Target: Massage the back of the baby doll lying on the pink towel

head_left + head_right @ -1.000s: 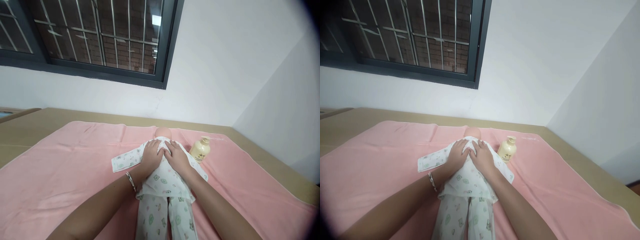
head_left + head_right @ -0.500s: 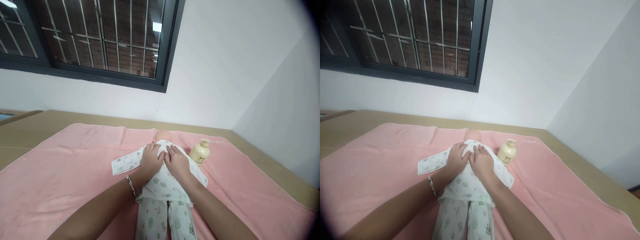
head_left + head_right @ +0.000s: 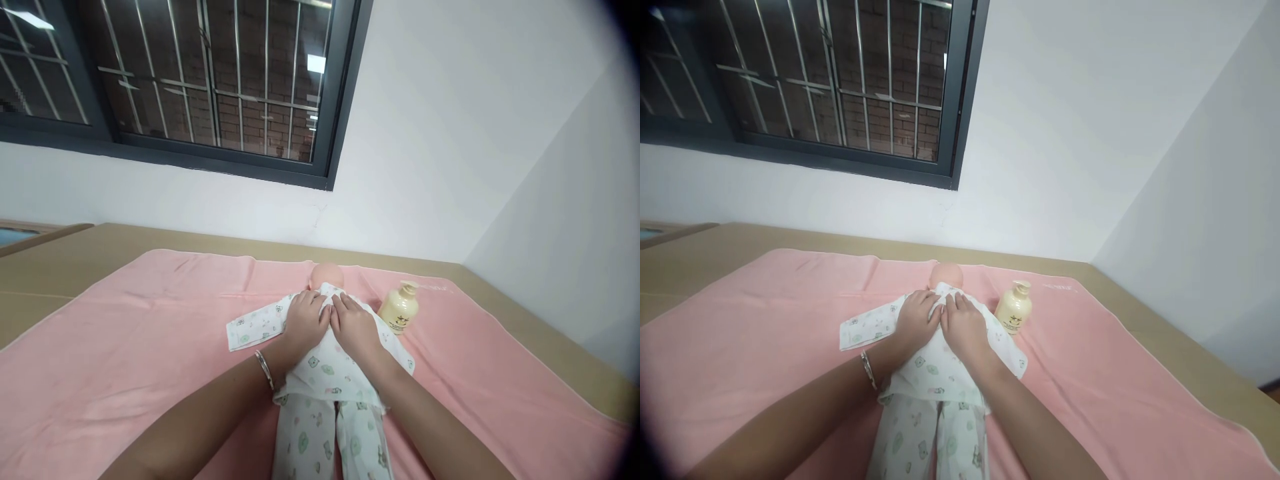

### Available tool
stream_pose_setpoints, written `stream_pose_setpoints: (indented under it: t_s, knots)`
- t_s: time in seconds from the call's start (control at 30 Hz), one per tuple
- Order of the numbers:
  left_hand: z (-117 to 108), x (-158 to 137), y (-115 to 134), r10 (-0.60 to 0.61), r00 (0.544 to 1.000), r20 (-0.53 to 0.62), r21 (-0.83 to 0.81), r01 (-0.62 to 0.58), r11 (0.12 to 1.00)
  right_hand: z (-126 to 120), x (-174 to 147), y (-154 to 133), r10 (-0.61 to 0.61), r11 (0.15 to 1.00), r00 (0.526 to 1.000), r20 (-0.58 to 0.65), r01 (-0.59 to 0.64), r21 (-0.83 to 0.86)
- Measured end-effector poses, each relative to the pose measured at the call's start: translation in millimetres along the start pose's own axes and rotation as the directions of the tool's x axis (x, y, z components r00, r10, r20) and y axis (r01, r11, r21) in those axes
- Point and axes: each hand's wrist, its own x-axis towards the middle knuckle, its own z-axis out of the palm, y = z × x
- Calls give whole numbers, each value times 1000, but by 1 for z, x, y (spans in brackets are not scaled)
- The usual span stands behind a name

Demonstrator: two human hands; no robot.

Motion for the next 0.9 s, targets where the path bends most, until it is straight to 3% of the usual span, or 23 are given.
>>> stream_pose_setpoints:
  t_s: [0.2, 0.4, 0.5, 0.63, 0.9]
  knots:
    - [-2, 0, 4, -147, 989, 15, 63, 146, 987, 1, -2, -4, 116, 993, 993, 10, -116, 31]
    - [7, 3, -5, -168, 982, 90, -63, 174, 983, 2, 10, 16, 35, 962, 997, 74, -54, 268]
    - [10, -2, -9, -203, 979, 17, -165, 203, 965, -8, 11, 17, 21, 943, 998, 61, -40, 331]
    - [12, -11, -10, -214, 971, -107, -285, 176, 942, -16, 6, 5, -27, 937, 998, -59, 46, 347]
    - [6, -14, -6, -360, 928, -99, -366, 302, 880, 8, -6, -10, 54, 950, 997, -53, -35, 310]
